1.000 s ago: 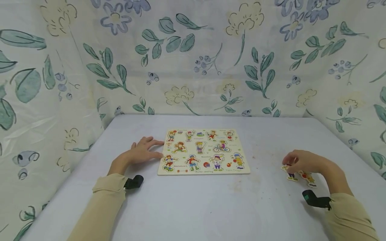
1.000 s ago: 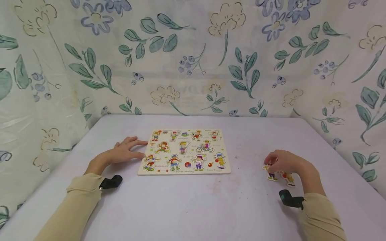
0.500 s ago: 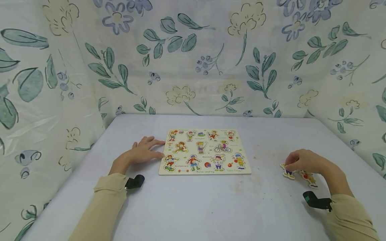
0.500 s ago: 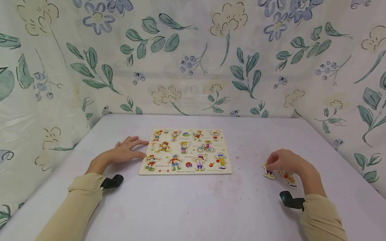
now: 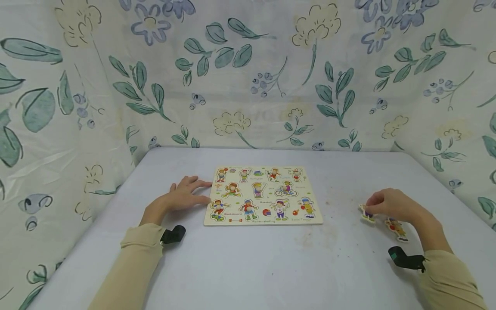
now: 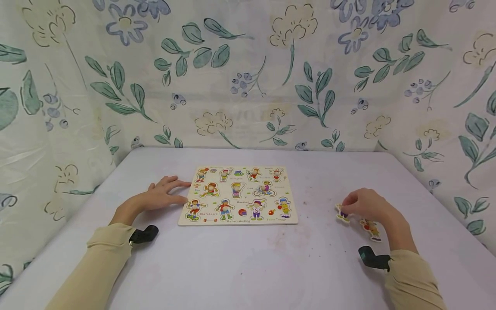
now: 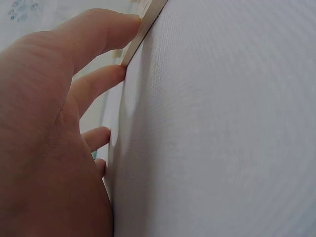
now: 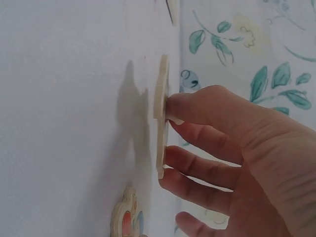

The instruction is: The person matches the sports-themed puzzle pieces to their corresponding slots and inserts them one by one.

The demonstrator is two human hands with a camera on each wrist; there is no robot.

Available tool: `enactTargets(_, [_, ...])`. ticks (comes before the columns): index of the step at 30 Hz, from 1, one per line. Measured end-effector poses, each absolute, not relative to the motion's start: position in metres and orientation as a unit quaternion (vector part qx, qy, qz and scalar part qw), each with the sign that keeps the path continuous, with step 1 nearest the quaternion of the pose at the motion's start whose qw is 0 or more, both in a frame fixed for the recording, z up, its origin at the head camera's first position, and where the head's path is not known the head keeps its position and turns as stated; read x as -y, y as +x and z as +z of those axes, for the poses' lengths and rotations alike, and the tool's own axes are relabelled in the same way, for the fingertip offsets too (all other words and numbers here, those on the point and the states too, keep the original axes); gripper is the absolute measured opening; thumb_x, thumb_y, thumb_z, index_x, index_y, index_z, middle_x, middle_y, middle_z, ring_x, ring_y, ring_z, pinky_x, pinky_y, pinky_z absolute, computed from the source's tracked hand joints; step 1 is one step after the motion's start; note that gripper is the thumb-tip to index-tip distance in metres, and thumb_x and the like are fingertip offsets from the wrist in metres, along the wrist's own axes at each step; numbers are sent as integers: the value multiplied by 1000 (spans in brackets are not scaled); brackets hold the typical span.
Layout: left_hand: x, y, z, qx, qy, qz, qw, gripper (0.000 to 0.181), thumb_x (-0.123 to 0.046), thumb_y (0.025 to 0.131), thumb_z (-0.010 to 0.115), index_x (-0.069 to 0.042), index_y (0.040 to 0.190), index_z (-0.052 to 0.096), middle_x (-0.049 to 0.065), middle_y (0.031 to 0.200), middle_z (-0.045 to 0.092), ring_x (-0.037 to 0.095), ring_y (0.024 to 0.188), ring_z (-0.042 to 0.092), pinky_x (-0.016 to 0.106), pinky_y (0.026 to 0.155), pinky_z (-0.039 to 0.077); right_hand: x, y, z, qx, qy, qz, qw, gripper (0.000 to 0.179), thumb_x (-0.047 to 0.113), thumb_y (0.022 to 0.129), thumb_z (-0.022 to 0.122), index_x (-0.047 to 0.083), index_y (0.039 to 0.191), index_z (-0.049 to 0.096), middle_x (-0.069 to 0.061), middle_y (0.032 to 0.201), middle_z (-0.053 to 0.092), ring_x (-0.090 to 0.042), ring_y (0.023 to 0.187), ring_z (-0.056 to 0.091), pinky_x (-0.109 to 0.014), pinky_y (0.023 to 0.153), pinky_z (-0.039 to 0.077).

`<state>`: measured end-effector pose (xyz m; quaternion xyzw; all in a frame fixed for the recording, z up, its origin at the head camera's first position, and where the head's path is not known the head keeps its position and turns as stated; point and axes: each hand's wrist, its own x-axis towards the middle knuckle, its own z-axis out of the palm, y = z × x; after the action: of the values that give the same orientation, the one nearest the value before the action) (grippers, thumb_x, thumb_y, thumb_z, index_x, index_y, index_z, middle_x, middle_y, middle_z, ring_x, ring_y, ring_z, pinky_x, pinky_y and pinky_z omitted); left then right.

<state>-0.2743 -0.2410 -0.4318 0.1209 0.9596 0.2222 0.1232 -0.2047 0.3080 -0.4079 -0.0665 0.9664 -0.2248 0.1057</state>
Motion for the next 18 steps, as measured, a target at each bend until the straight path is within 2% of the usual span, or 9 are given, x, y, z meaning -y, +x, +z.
enactTargets(9, [241,-273,-431,-960,120,221,122,70,-50,92,59,-15,150,42,27,161,12,48,148,-3,71,113,-8,-300,-210,-411,-968,-73,-225,79,30,24,92,66,-3,106,67,-6,94,68,-20,83,59,-38,74,56])
enactTargets(18, [242,-274,-430,-959,124,223,125,71,-51,92,58,-16,150,41,26,162,10,47,149,-4,70,113,-8,-286,-213,-416,-966,-104,-231,48,27,22,91,67,-3,102,68,-8,92,65,-20,81,55,-31,67,50])
